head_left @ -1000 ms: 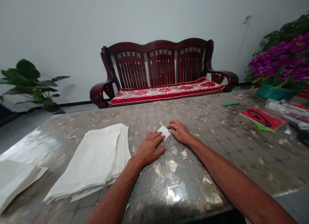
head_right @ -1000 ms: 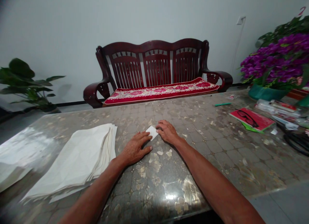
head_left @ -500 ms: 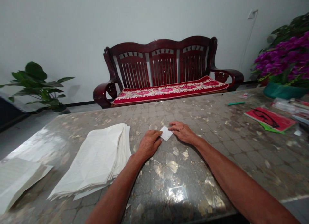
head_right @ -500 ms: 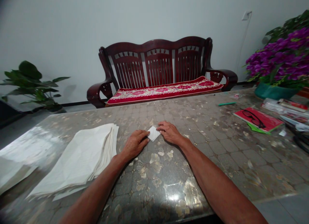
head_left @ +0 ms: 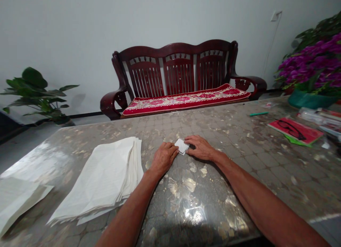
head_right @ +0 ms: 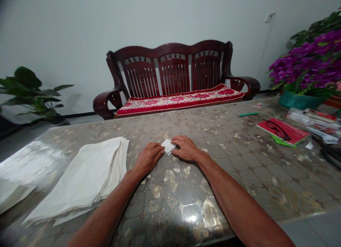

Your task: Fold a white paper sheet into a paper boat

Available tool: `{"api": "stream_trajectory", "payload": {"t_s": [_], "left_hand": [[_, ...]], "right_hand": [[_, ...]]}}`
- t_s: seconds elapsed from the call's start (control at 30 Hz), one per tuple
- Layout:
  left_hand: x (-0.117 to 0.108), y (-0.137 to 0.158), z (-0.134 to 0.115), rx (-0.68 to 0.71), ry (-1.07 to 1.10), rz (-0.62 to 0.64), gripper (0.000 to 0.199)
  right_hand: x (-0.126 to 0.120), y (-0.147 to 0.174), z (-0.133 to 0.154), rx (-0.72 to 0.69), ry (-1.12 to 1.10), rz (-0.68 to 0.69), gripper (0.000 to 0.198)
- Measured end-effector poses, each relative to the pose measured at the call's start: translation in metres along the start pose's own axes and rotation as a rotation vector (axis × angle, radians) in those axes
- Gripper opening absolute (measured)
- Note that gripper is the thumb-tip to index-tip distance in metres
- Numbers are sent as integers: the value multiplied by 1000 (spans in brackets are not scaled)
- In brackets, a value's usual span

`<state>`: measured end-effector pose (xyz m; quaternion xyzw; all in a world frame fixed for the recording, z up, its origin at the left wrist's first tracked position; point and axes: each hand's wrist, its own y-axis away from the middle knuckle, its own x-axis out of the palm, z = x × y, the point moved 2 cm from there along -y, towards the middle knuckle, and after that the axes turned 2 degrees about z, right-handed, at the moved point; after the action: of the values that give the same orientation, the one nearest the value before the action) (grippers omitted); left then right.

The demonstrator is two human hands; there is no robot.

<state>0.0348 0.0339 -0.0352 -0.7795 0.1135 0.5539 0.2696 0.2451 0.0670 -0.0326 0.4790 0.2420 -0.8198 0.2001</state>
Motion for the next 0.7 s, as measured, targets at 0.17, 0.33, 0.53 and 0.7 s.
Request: {"api": "stream_trajectory", "payload": {"t_s": [0.17, 0.33, 0.53, 0.7], "left_hand": [[0, -2, -3, -14, -32, -1, 32], [-1, -2, -5, -30, -26, -16, 33], [-1, -4, -9, -51, -42, -35, 37], [0, -10, -12, -75, -83, -6, 28]], "right_hand": [[4, 3, 10, 0, 125, -25, 32], [8, 2, 11, 25, 171, -30, 27], [11, 0, 6, 34, 150, -53, 25], [13, -1, 3, 27, 149, -88, 22]]}}
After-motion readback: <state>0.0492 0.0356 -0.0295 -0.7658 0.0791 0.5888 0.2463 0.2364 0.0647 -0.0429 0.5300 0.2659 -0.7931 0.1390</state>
